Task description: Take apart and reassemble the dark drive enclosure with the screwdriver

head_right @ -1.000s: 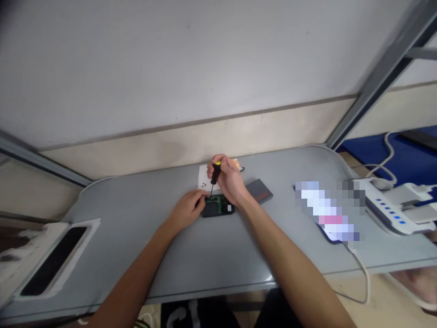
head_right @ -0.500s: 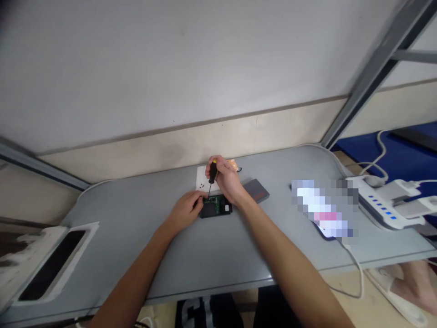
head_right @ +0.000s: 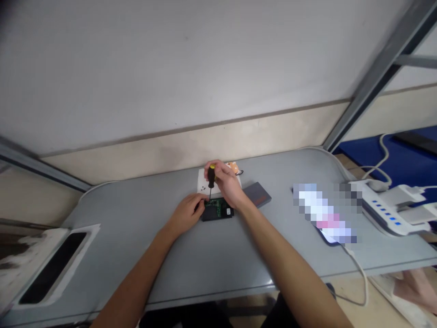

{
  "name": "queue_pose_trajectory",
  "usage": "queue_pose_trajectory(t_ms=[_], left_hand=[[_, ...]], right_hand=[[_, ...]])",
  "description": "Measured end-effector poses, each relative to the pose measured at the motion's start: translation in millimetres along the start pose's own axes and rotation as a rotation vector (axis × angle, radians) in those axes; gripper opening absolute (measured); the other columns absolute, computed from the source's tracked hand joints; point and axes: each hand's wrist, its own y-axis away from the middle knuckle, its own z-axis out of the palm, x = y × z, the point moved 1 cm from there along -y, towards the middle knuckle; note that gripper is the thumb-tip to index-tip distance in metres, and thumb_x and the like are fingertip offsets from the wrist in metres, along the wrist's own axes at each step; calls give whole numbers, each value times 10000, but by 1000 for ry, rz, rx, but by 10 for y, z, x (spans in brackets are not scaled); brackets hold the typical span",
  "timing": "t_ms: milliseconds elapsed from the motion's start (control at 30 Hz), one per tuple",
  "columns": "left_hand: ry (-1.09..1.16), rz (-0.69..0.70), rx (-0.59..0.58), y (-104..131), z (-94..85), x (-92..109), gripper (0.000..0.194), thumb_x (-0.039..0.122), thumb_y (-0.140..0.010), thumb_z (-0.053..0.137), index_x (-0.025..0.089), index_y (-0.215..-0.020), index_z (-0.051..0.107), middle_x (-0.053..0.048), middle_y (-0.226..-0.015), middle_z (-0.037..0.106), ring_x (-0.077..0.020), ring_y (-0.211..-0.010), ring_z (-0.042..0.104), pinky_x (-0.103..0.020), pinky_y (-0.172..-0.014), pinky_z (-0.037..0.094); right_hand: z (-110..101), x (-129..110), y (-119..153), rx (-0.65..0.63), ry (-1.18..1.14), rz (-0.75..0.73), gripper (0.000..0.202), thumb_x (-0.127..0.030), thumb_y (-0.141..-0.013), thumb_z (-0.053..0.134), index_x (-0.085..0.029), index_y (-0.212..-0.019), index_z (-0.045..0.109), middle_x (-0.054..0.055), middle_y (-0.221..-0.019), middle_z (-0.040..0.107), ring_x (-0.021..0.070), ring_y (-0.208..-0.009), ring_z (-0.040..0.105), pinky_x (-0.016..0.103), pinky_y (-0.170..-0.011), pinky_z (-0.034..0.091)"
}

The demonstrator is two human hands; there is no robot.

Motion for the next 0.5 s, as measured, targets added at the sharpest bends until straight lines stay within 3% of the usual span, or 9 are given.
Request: queue_pose_trajectory(t_ms=[167,300,367,500], left_hand=[[-2,-5,-11,-6,-10,17,229,182,-1001,428,202,-1042,652,-61,-985,735,-220,-934,682,-400,-918,523],[-8,3,-12,-3,-6,9,232,179,-999,431,203,-1053,655,-63,-998,742,-217,-935,686,-398,-926,524],[-9,3,-11,-1,-4,4,232,179,-998,431,203,-1050,656,-62,-995,743,-218,-932,687,-399,-920,528],[1,5,-4,0,-7,6,233,183,-999,430,206,-1048,656,-59,-985,739,-217,-933,685,-402,-919,532]], right_hand=[[75,61,8,36,-106,-31,346,-580,-991,549,-237,-995,595,-3,-716,490,164,-662,452,316,-647,367],[107,67,19,89,-91,-49,321,-534,-937,677,-273,-934,490,-56,-655,412,142,-599,370,288,-606,302],[86,33,21,95,-46,-54,343,-488,-916,722,-263,-880,465,-48,-687,447,139,-627,405,288,-624,318],[38,-20,10,24,12,-20,308,-521,-938,666,-232,-893,569,16,-814,550,162,-741,504,313,-692,389]])
